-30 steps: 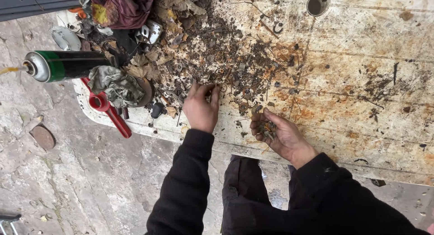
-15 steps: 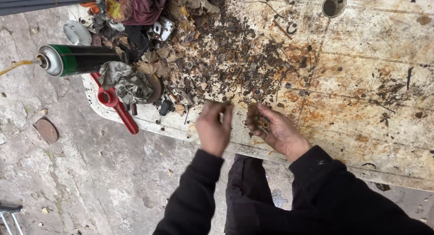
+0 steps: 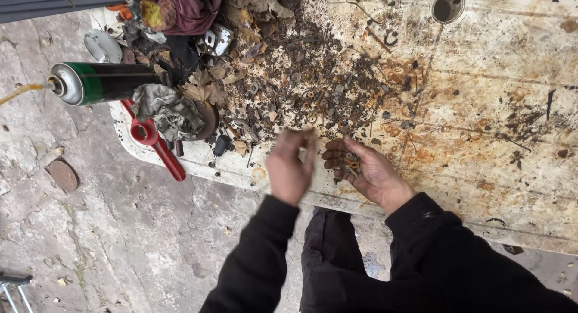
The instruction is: The person sorts through a pile of rusty metal washers, nuts, and debris on a cluttered workbench. They pick up the metal parts by hand, separating them from the dirt and leaves, and place the collected items into a white plastic container. The person also uses a cloth to wipe the surface of the workbench.
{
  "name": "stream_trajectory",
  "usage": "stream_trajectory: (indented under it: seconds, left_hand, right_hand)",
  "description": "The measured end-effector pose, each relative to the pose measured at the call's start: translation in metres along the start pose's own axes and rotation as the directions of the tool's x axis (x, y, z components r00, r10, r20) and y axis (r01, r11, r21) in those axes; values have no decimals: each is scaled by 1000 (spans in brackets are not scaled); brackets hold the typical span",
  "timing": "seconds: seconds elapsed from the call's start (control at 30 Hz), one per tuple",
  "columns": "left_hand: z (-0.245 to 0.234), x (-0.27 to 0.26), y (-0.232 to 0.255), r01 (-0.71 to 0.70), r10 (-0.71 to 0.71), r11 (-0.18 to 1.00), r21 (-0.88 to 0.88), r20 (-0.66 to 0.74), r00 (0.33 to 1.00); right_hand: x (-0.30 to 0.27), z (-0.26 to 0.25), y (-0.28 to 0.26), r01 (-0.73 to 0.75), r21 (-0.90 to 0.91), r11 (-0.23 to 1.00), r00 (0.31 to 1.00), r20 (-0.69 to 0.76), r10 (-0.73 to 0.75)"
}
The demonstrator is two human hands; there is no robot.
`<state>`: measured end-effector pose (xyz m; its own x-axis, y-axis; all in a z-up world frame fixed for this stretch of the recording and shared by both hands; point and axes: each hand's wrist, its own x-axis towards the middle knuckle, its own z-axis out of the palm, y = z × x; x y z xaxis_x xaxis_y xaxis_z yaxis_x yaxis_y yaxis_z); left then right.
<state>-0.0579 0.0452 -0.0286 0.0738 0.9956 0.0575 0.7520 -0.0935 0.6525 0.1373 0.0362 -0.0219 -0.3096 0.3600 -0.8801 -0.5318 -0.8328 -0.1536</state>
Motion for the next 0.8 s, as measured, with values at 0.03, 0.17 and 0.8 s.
stream_trajectory:
  seconds: [0.03, 0.17, 0.8]
  left_hand:
    - [4, 6, -14, 48, -41, 996, 69, -97, 994]
    - [4, 49, -32, 116, -98, 959, 257, -80, 992]
    - [25, 41, -4, -96, 72, 953, 288, 95, 993]
  right_hand:
    - [0, 1, -1, 16, -30, 999, 999, 37, -15]
    - [-7, 7, -7, 37, -122, 992, 997, 70, -29]
    - [-13, 8, -10, 66, -65, 996, 998, -19, -67]
